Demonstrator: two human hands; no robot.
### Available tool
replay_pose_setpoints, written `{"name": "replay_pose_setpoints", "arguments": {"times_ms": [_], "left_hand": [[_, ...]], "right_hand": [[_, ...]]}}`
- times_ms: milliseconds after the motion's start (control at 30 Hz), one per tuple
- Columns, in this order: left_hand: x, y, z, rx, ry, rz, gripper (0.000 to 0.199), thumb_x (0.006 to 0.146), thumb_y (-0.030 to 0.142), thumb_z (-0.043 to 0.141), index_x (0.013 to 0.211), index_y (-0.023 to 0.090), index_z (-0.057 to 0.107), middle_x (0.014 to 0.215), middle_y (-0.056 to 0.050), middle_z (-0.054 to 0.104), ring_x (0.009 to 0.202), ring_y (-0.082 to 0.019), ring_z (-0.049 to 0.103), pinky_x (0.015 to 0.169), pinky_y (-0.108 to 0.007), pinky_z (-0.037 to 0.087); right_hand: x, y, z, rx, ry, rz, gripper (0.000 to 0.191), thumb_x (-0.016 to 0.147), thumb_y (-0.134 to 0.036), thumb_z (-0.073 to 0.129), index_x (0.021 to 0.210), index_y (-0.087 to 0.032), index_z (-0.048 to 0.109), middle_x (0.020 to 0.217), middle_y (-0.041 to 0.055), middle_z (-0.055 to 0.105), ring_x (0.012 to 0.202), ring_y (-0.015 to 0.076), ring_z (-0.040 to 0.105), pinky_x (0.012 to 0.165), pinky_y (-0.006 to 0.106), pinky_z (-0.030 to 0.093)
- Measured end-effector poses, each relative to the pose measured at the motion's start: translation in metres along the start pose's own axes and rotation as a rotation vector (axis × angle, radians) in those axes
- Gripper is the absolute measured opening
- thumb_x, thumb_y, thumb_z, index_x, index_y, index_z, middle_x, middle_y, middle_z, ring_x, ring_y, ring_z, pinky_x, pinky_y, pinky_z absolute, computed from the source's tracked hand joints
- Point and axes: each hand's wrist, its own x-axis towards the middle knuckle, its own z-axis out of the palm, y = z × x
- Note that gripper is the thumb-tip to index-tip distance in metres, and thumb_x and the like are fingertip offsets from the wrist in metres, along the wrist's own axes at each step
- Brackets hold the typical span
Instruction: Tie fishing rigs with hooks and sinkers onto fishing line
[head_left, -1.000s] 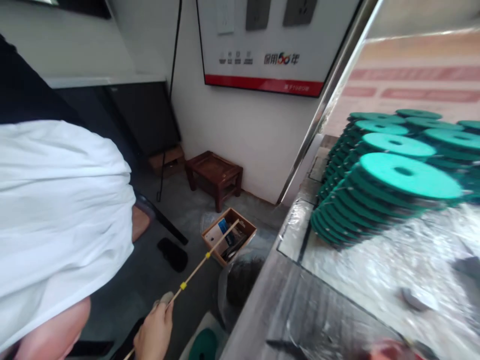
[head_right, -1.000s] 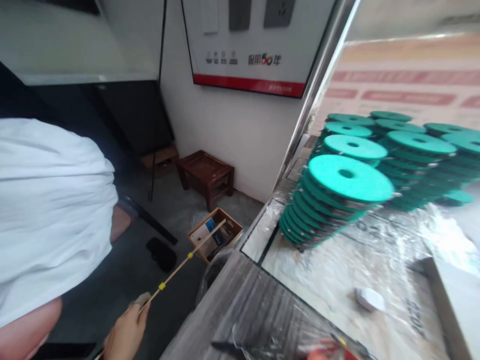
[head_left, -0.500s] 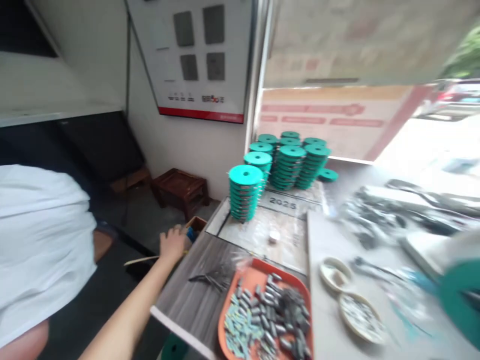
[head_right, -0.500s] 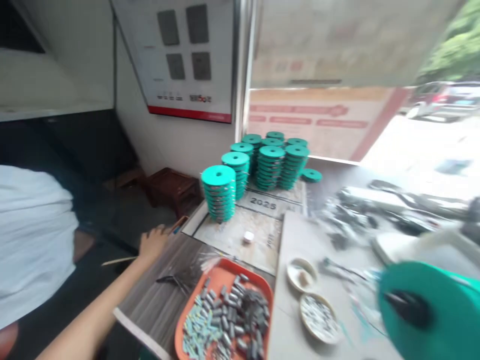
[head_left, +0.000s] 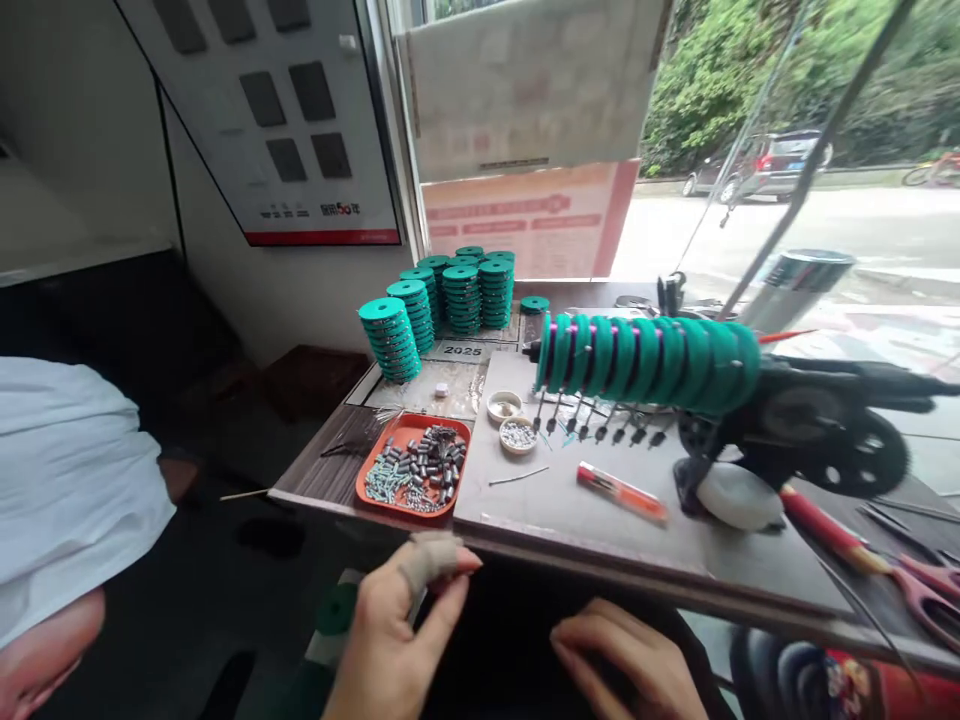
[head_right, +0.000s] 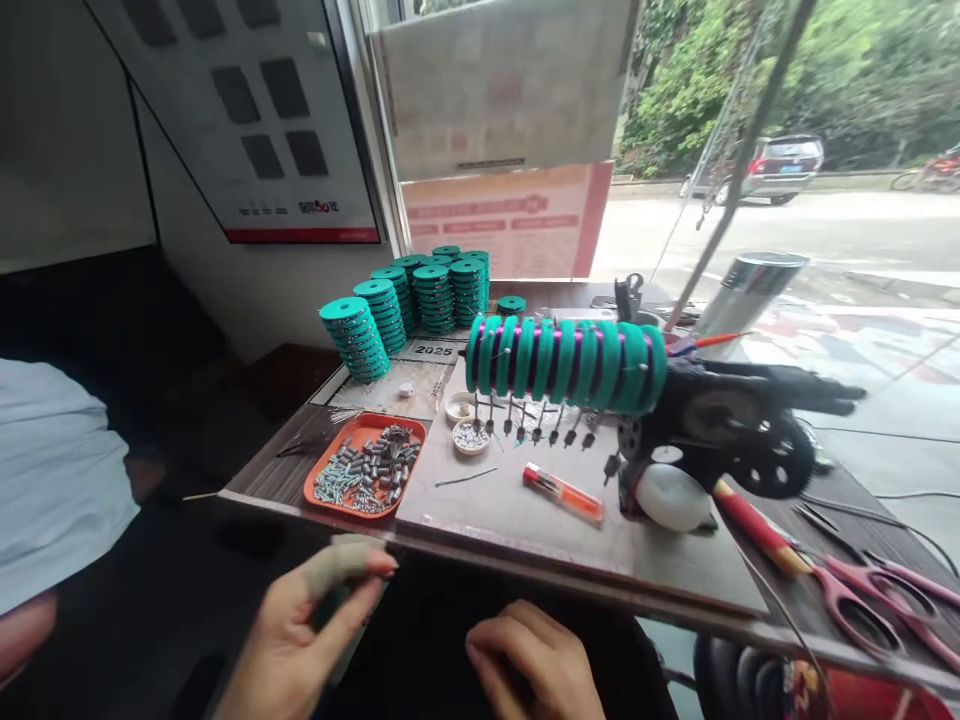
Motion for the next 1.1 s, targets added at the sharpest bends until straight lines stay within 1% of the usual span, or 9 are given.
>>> {"name": "replay_pose_setpoints", "arguments": {"times_ms": [67,167,267,367,533,633,733,867,1100], "left_hand": [[-0.008,0.003,0.017,-0.037,-0.16,-0.057,0.013,0.082,0.025,0.055,0.089,0.026,0.065,0.086,0.003,0.07,0.082,-0.014,0.066,0.075,-0.02,0.051],[-0.015,0.006,0.024,0.031,-0.269,-0.001,0.012,0.081,0.024,0.056,0.089,0.023,0.065,0.087,0.0,0.069,0.081,-0.016,0.065,0.073,-0.022,0.051],[-0.006,0.006,0.022,0.193,-0.15,0.131,0.012,0.08,0.023,0.057,0.088,0.021,0.065,0.087,-0.002,0.066,0.081,-0.018,0.064,0.073,-0.026,0.051],[0.034,0.006,0.022,0.474,0.043,0.285,0.013,0.082,0.018,0.053,0.084,0.018,0.066,0.09,-0.007,0.065,0.089,-0.021,0.06,0.081,-0.033,0.048],[0.137,0.012,0.041,0.686,-0.146,0.401,0.008,0.077,0.016,0.061,0.079,0.02,0.068,0.091,-0.006,0.065,0.095,-0.024,0.056,0.085,-0.038,0.045],[0.173,0.018,0.066,0.732,-0.332,0.464,0.006,0.077,0.022,0.063,0.08,0.018,0.067,0.095,-0.004,0.065,0.097,-0.021,0.057,0.085,-0.038,0.046],[0.183,0.02,0.088,0.779,-0.479,0.481,0.018,0.083,0.031,0.057,0.091,0.016,0.063,0.101,-0.005,0.064,0.095,-0.02,0.059,0.084,-0.043,0.046],[0.184,0.02,0.106,0.85,-0.56,0.44,0.026,0.085,0.034,0.054,0.102,0.016,0.059,0.107,-0.007,0.062,0.095,-0.021,0.059,0.082,-0.044,0.048],[0.199,0.016,0.104,0.763,-0.742,0.504,0.026,0.085,0.031,0.055,0.106,0.016,0.058,0.108,-0.006,0.061,0.092,-0.02,0.06,0.078,-0.041,0.051]], "right_hand": [[-0.003,-0.005,-0.004,-0.004,-0.007,0.012,0.009,0.088,-0.016,0.048,0.085,-0.021,0.055,0.066,-0.0006,0.059,0.055,0.0103,0.058,0.051,0.017,0.044],[-0.005,-0.009,-0.009,-0.063,0.002,-0.007,0.01,0.088,-0.016,0.047,0.083,-0.02,0.055,0.065,-0.0002,0.059,0.056,0.0105,0.058,0.051,0.017,0.045],[-0.006,-0.006,-0.009,-0.11,0.008,-0.049,0.014,0.09,-0.018,0.045,0.08,-0.02,0.055,0.063,-0.0003,0.057,0.054,0.0106,0.057,0.049,0.017,0.044],[-0.009,0.0,-0.005,-0.084,0.024,0.002,0.016,0.092,-0.024,0.044,0.08,-0.021,0.054,0.064,-0.0007,0.057,0.056,0.0109,0.057,0.051,0.018,0.043],[-0.01,0.007,0.001,-0.056,0.073,0.058,0.022,0.095,-0.031,0.04,0.08,-0.022,0.054,0.064,-0.0017,0.054,0.056,0.0106,0.055,0.051,0.019,0.041],[-0.009,0.008,0.001,-0.058,0.062,0.079,0.024,0.095,-0.031,0.039,0.08,-0.022,0.054,0.063,-0.0018,0.054,0.055,0.0104,0.055,0.05,0.019,0.041],[-0.007,0.008,-0.002,-0.051,0.042,0.092,0.022,0.094,-0.029,0.04,0.081,-0.022,0.056,0.065,-0.001,0.056,0.057,0.0104,0.056,0.052,0.019,0.042],[-0.004,0.006,-0.008,-0.072,-0.008,0.074,0.016,0.092,-0.023,0.044,0.082,-0.021,0.056,0.066,-0.0008,0.058,0.057,0.0103,0.057,0.052,0.019,0.044],[-0.005,0.006,-0.01,-0.093,-0.028,0.069,0.017,0.092,-0.022,0.043,0.081,-0.02,0.056,0.064,-0.0001,0.057,0.057,0.0109,0.058,0.051,0.019,0.044]]}}
